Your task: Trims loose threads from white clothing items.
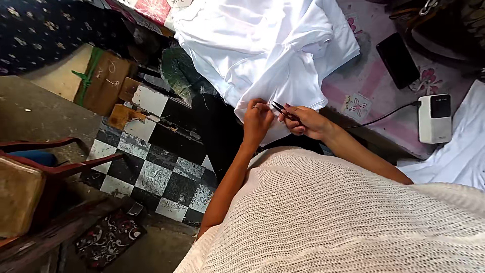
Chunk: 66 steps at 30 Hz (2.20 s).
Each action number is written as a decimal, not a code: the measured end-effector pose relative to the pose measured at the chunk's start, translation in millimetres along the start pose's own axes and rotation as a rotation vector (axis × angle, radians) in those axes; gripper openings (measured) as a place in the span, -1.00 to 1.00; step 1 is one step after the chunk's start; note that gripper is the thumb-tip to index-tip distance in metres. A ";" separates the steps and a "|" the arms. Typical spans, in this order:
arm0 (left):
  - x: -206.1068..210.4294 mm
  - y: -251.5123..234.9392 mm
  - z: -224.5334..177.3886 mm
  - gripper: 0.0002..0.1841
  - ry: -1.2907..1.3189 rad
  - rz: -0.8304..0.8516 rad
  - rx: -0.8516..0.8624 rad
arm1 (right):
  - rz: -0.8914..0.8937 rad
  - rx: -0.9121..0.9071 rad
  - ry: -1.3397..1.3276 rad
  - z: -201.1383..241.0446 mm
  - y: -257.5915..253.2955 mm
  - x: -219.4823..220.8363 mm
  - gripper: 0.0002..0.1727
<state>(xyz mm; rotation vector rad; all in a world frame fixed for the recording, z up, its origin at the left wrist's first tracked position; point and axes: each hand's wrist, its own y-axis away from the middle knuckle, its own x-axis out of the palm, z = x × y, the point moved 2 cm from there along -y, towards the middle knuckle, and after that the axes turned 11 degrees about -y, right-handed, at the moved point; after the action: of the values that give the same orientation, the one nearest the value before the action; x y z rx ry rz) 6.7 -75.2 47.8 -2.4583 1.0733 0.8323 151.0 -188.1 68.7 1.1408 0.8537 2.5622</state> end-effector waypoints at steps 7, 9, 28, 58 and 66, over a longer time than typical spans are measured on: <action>-2.8 12.0 -3.6 -0.93 0.128 -0.091 -0.011 | -0.017 0.063 -0.028 -10.4 3.9 -7.5 -0.46; -4.8 15.8 -9.2 -0.91 0.036 -0.125 0.039 | -0.017 0.057 -0.022 -10.9 2.1 -3.2 -0.46; -7.4 12.6 -9.6 -0.78 -0.066 -0.174 -0.050 | -0.095 -0.003 0.292 2.9 15.6 4.4 -0.52; 11.8 4.4 -8.8 -0.90 0.003 -0.122 -0.169 | -0.116 0.006 0.161 16.6 -0.5 -6.1 -0.45; 3.9 9.4 -5.9 -0.96 0.431 -0.041 -0.395 | -0.077 0.083 0.123 11.5 -2.5 -3.2 -0.46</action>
<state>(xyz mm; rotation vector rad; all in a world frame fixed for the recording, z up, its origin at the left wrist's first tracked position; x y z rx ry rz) 4.1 -86.5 49.3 -3.0828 1.0684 0.5526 161.5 -182.5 71.3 0.9596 1.0206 2.5772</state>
